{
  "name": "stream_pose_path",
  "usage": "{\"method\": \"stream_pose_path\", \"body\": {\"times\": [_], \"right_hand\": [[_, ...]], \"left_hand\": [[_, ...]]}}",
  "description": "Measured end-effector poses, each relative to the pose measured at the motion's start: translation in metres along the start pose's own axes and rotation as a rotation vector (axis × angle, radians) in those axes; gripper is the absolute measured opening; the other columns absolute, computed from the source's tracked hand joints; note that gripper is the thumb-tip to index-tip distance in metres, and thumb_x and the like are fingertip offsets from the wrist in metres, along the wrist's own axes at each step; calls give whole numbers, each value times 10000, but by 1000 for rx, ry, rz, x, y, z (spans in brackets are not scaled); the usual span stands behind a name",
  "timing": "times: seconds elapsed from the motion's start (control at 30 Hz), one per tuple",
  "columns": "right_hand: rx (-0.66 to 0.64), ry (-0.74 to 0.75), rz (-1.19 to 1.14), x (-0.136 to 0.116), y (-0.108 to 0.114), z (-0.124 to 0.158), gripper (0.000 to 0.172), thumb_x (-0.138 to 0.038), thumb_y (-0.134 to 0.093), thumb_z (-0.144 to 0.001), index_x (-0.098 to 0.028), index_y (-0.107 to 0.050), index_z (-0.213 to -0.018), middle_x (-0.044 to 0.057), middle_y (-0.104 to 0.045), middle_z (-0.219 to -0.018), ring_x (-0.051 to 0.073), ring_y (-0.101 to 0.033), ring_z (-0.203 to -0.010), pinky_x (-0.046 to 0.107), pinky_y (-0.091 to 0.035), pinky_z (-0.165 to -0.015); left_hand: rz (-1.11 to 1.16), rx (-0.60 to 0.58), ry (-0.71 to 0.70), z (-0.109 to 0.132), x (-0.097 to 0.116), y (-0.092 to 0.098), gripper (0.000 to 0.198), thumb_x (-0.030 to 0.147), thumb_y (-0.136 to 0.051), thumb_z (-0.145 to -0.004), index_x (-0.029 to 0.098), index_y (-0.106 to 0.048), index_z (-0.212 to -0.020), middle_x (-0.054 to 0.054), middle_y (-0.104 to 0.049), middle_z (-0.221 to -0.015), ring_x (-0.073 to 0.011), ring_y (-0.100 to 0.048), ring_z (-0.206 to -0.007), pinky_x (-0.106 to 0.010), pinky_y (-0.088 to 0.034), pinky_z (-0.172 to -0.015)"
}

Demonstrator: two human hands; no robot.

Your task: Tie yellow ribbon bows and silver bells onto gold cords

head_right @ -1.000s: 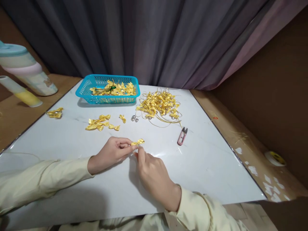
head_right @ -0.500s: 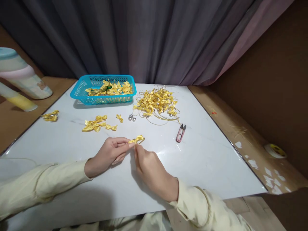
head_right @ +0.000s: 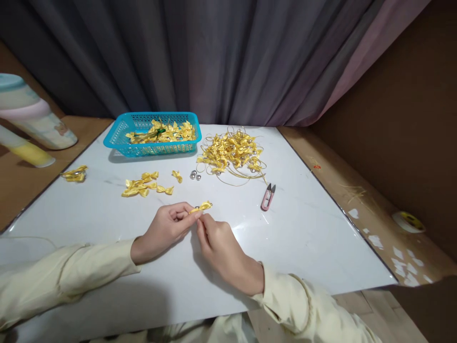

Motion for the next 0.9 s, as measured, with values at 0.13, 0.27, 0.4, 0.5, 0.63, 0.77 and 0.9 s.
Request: {"method": "stream_pose_path", "body": {"times": [0.13, 0.27, 0.4, 0.5, 0.63, 0.77, 0.9], "right_hand": [[-28, 21, -16, 3, 0, -2, 177, -196, -366, -903, -185, -476, -764, -27, -514, -530, 91, -419, -414, 195, -302, -450], [-44, 20, -10, 9, 3, -4, 121, -232, -456, -873, -191, -448, -759, -37, -506, -524, 92, -424, -424, 184, -304, -443], [-13, 25, 5, 13, 6, -5, 102, -252, -448, -877, -192, -456, -795, -32, -519, -544, 91, -414, -432, 180, -319, -449], [4, 39, 19, 14, 7, -5, 122, -285, -451, -880, -191, -458, -802, -30, -517, -547, 89, -416, -435, 180, -317, -447], [1, 50, 21, 14, 7, -5, 141, -295, -463, -882, -193, -450, -785, -32, -516, -540, 86, -414, -433, 181, -312, -442], [14, 67, 21, 13, 6, -6, 134, -263, -455, -886, -200, -437, -768, -36, -519, -551, 81, -413, -437, 180, -312, -447], [12, 42, 11, 13, 7, -8, 135, -243, -460, -878, -201, -430, -753, -29, -537, -573, 86, -436, -449, 186, -313, -446]], "left_hand": [[-36, 42, -3, -2, 0, 4, 294, 369, -568, -793, 144, -501, -614, 77, -342, -455, -53, -287, -432, -184, -225, -408], [-23, 68, 45, -5, -1, 8, 302, 356, -595, -766, 143, -485, -582, 78, -342, -437, -49, -284, -425, -183, -214, -403], [73, 34, 117, -5, -3, 7, 311, 356, -606, -753, 148, -467, -568, 93, -315, -393, -39, -257, -383, -185, -185, -381], [109, 25, 143, -4, -3, 6, 314, 374, -619, -741, 143, -485, -576, 95, -319, -383, -36, -258, -369, -185, -174, -373], [144, 7, 160, -3, -3, 5, 335, 409, -646, -718, 137, -500, -586, 91, -336, -393, -36, -273, -372, -181, -183, -372], [144, -29, 164, -4, -5, 3, 348, 424, -660, -701, 143, -493, -583, 98, -317, -386, -34, -259, -354, -182, -175, -360], [74, -67, 110, -4, -7, 2, 329, 415, -605, -749, 149, -488, -596, 90, -332, -401, -41, -272, -372, -183, -189, -372]]}}
Point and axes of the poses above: each hand's wrist, its own z-axis away from the middle knuckle, its own y-axis out of the back of the hand, x = y × z, the point moved 5 cm from there along -z, towards the middle knuckle
